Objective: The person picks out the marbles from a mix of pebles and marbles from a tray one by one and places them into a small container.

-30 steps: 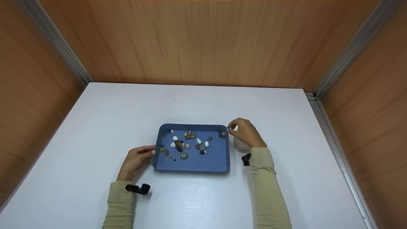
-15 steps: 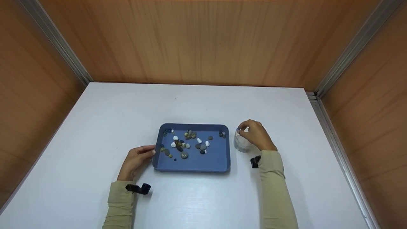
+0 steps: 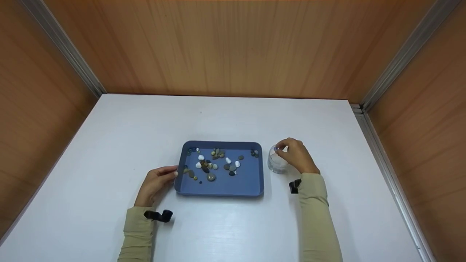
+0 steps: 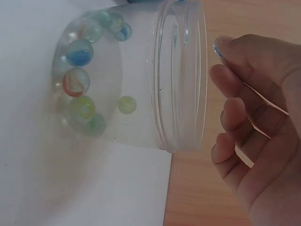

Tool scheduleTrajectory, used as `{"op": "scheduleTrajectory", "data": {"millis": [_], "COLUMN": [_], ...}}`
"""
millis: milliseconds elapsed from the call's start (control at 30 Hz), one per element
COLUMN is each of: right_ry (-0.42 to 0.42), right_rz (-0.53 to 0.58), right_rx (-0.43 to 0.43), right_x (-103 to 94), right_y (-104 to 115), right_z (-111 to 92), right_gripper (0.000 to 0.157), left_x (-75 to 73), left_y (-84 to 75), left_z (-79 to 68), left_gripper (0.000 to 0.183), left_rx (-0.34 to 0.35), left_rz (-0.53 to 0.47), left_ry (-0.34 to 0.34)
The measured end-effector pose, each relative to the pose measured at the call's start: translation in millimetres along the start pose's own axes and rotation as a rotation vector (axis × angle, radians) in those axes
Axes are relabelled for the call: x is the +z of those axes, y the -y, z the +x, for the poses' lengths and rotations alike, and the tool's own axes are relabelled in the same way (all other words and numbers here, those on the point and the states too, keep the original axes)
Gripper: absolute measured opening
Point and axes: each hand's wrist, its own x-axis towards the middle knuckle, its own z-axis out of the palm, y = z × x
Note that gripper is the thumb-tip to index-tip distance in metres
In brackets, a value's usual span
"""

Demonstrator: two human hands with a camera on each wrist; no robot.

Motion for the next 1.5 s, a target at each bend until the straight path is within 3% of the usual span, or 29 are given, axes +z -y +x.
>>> {"op": "scheduleTrajectory", "data": {"millis": [400, 1500], "right_ry": [-0.045, -0.051], "right_rz": [-0.021, -0.009], "right_rx": [-0.024, -0.066], "right_x": [-0.2, -2.7], "right_y": [-3.9, 2.5], "right_z": [-0.4, 2.3], "right_gripper": [0.022, 0.023], "left_x": [-0.4, 0.6], "left_y": [-1.0, 0.8], "left_z": [-0.4, 0.1], "left_gripper": [0.028, 0.028], "left_rx": [-0.018, -0.016], "left_rz": [0.001, -0.010], "left_ry": [-0.004, 0.000]}}
